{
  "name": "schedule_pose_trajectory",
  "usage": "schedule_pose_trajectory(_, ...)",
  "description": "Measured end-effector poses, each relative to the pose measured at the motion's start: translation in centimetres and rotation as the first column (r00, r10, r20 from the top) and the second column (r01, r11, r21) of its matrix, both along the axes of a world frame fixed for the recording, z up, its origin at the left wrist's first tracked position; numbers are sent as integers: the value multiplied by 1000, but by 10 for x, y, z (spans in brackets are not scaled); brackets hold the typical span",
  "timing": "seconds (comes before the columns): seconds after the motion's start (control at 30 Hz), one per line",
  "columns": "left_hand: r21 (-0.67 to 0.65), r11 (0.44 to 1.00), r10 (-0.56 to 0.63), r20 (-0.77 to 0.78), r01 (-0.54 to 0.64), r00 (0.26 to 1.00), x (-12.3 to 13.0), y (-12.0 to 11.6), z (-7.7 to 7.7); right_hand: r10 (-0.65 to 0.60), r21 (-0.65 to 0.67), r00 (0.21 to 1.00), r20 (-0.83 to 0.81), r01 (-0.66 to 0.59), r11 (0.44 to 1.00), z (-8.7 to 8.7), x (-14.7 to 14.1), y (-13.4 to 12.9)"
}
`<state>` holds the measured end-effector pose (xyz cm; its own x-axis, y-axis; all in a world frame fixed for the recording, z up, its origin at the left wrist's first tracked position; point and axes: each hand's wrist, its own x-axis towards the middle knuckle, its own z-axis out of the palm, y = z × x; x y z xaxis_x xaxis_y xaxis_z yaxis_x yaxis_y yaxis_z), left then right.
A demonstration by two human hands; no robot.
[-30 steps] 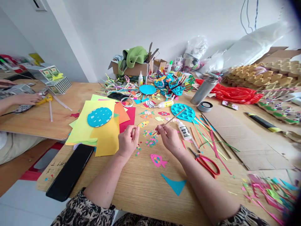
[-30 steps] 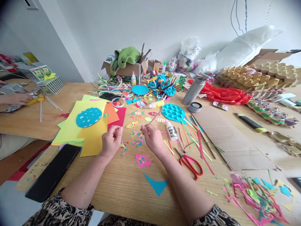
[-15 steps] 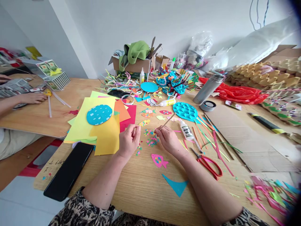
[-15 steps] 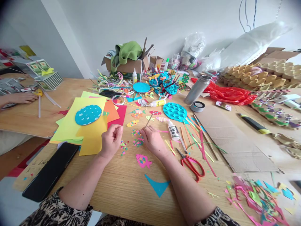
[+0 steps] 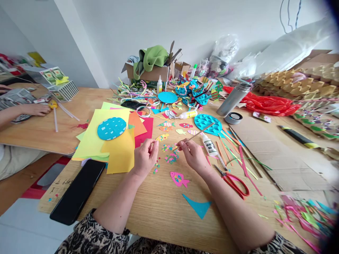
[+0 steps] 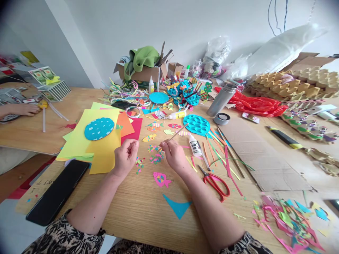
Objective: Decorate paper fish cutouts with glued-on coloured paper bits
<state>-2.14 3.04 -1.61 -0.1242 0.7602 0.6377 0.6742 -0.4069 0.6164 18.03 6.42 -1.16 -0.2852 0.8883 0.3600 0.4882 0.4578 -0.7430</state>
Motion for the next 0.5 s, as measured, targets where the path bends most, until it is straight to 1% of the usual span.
schedule_pose_trajectory(0.13, 8, 1000, -9, -3, 9, 1000, 0, 0, 0, -62, -103, 994, -88, 53, 993, 12, 7, -5)
schedule_pose_trajectory(0.2, 9, 1000, -13, -5, 13, 1000, 0, 0, 0, -55, -122, 991, -123, 40, 992, 19, 11, -9)
schedule_pose_trajectory(0.27, 6, 1000, -19, -10, 19, 1000, 0, 0, 0, -11, -128, 990, -138, -7, 992, 26, 14, -15)
schedule_pose_trajectory(0.37, -1, 1000, -29, -23, 29, 999, 1, -1, 0, 64, -137, 995, -78, -74, 988, 33, 20, -27)
schedule_pose_trajectory(0.5, -4, 999, -32, -41, 32, 999, 1, -1, 1, 177, -154, 982, 69, -165, 974, 38, 25, -40)
